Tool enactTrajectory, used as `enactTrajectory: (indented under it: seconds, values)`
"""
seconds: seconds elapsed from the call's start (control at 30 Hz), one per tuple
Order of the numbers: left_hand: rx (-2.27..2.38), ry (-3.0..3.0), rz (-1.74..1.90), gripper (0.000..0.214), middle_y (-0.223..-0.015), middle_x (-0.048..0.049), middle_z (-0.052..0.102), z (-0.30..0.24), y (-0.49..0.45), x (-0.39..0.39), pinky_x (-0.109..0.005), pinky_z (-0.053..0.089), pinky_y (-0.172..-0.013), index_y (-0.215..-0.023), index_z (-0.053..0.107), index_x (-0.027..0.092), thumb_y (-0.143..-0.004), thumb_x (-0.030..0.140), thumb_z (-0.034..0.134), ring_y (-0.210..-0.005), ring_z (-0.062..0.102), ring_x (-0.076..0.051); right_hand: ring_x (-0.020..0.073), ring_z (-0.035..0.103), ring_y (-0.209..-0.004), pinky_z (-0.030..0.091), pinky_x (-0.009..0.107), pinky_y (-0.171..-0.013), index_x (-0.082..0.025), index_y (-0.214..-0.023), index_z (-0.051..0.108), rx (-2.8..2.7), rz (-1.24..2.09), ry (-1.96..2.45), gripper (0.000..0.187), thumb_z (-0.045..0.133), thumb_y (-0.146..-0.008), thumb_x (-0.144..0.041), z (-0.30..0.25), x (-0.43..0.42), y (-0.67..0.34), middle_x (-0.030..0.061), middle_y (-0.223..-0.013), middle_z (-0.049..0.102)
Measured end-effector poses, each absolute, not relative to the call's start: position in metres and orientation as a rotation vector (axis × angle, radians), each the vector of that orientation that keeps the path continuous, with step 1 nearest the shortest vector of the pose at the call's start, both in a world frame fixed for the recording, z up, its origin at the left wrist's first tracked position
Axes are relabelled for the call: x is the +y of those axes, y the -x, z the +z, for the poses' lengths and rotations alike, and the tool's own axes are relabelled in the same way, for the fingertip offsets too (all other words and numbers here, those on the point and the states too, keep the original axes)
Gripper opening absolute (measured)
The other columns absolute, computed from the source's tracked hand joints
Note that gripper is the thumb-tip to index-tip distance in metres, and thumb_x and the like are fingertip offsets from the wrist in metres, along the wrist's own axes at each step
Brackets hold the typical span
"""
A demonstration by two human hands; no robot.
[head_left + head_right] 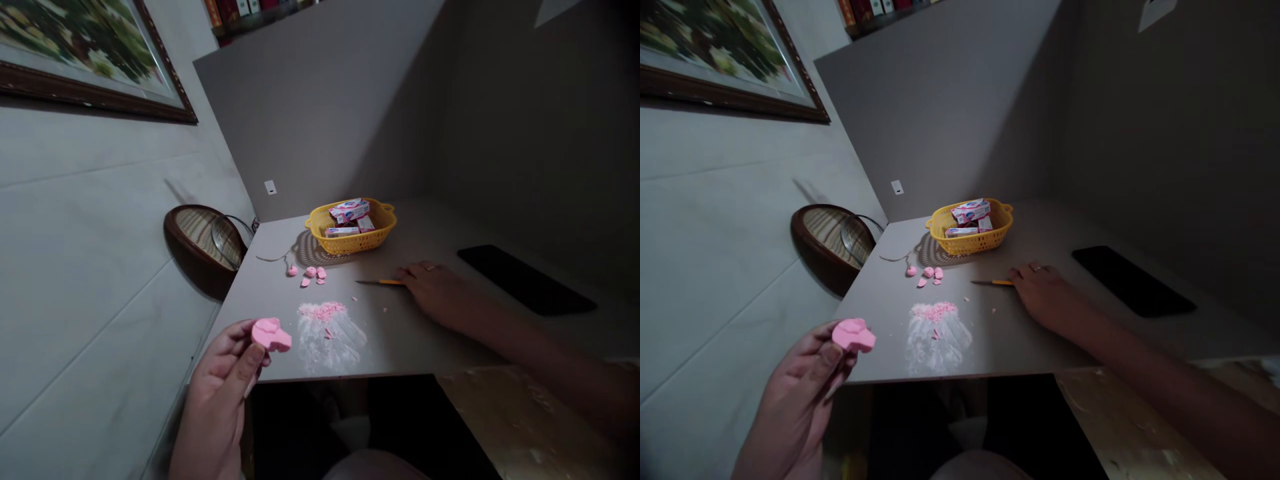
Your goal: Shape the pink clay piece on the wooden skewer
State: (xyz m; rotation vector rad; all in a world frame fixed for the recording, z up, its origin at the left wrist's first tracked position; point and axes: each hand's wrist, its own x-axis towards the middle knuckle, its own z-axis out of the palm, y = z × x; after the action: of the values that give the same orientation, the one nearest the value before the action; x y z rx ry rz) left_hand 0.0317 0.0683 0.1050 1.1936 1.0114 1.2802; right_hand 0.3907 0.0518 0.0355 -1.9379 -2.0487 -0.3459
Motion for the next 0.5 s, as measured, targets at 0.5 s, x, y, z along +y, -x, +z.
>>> enactTrajectory:
  seconds: [0.5]
  values:
    - [0.635,-0.83,1.721,0.031,-0.093,-0.0014,0.073,0.105,-0.129,0.043,-0.022,0.053,-0.066,-0.098,0.067,0.025,-0.079,0.045,0.081,-0.076,0.067,-0.013,0.0187,0.066,-0.08,0.056,0.029,-0.076,-0.022,-0.084,0.062,-1.636,0.752,1.198,0.027,0.049,-0.099,-0.04,0.031,-0.009,-0.22,0.004,-0.086,0.069]
